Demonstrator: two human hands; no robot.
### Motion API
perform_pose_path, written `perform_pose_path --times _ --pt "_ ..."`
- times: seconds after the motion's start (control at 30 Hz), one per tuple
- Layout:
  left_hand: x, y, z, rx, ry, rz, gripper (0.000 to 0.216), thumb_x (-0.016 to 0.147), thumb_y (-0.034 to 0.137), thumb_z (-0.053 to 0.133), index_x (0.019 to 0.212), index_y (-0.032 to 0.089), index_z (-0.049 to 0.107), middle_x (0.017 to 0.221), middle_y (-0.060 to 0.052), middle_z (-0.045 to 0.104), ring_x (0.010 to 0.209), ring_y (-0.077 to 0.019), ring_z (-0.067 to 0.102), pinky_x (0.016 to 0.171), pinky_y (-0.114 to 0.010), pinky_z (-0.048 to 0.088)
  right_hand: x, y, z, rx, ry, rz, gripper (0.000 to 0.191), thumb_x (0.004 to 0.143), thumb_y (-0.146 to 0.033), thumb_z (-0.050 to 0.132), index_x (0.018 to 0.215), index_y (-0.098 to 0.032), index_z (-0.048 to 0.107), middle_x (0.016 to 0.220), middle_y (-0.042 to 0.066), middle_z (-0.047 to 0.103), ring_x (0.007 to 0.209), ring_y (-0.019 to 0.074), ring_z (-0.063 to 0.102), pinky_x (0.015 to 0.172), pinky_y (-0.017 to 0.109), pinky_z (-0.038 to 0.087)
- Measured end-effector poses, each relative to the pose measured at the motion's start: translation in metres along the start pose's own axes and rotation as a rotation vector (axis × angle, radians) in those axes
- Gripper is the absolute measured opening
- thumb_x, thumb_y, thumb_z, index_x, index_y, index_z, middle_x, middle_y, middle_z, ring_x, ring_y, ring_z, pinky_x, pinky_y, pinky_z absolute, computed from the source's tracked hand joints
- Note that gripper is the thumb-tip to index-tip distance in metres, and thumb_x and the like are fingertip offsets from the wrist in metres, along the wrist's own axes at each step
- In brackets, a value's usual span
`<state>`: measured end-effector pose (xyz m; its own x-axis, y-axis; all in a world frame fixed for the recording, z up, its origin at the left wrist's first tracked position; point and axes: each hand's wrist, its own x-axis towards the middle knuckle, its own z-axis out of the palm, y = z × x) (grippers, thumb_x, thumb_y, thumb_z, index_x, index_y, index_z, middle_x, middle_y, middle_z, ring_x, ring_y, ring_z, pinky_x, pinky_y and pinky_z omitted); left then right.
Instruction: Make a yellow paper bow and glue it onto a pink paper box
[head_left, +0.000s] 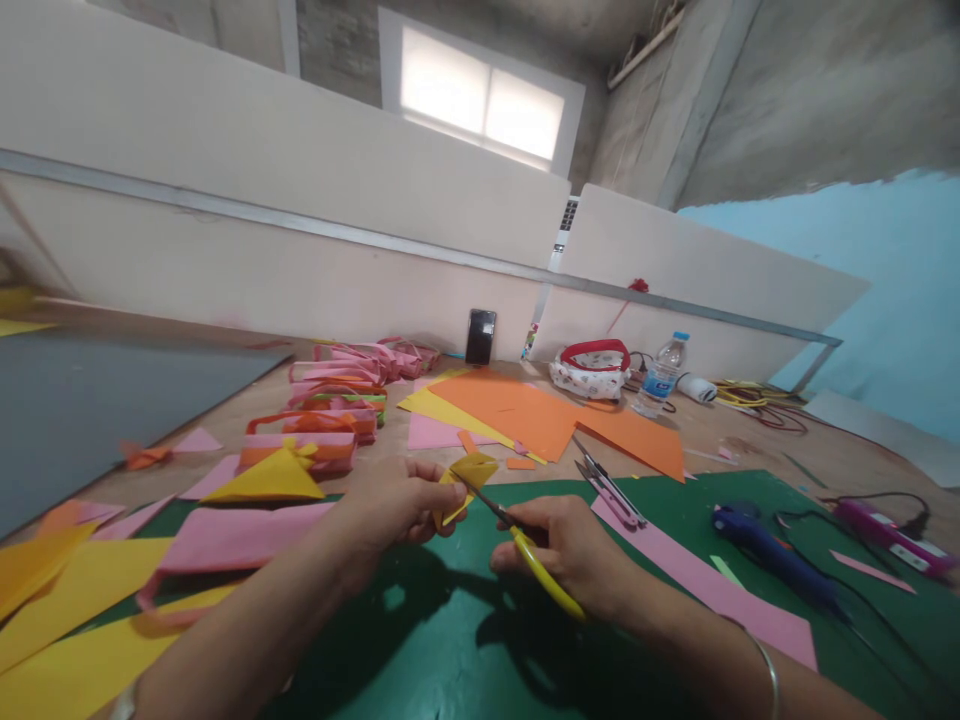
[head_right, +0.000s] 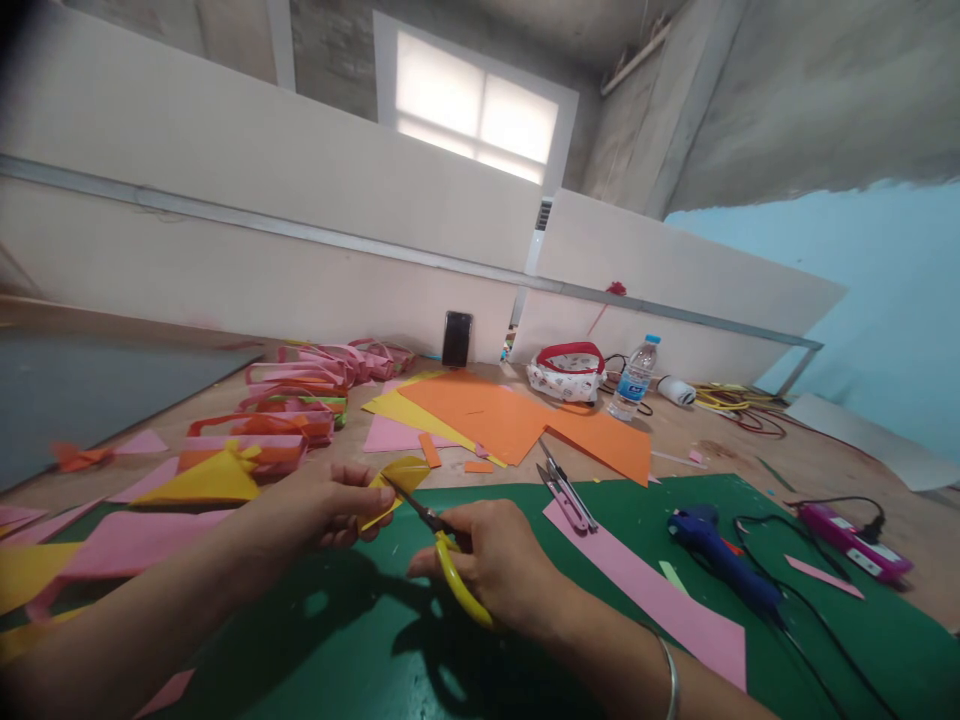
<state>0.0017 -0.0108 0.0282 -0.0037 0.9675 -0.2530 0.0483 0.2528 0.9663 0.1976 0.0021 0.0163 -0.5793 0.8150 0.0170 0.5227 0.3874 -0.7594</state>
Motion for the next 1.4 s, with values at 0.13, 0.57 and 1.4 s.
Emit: perform_pose_path --times 0.13,0.57,1.4 --pt "0.003 -0.001 0.0 0.013 -0.005 -0.004 0.027 0.049 0.037 0.074 0.048 0.015 0.057 0.04 0.0 0.057 0.037 -0.0055 0.037 0.041 -0.017 0.022 0.001 0.0 -0.001 -0.001 -0.004 0.022 0.025 0.072 -0.026 0.066 0.058 -0.016 0.047 0.059 -0.006 0.033 0.056 0.0084 0.028 0.049 0.025 0.02" --pt "0.0 -0.002 0.0 0.015 -0.002 0.037 0.027 0.054 0.037 0.074 0.05 0.015 0.059 0.042 -0.001 0.057 0.04 -0.0065 0.038 0.043 -0.018 0.023 0.002 0.0 -0.002 -0.019 0.006 0.001 0.03 0.072 -0.028 0.069 0.056 -0.016 0.046 0.059 -0.006 0.033 0.057 0.009 0.027 0.049 0.026 0.019" --pt "0.001 -0.003 0.0 0.017 0.025 0.055 0.025 0.057 0.035 0.071 0.051 0.015 0.057 0.042 0.001 0.057 0.041 -0.0056 0.043 0.044 -0.015 0.028 0.003 0.003 -0.008 0.068 0.012 0.082 0.028 0.072 -0.033 0.068 0.061 -0.017 0.048 0.057 -0.006 0.027 0.055 0.0094 0.023 0.048 0.025 0.018"
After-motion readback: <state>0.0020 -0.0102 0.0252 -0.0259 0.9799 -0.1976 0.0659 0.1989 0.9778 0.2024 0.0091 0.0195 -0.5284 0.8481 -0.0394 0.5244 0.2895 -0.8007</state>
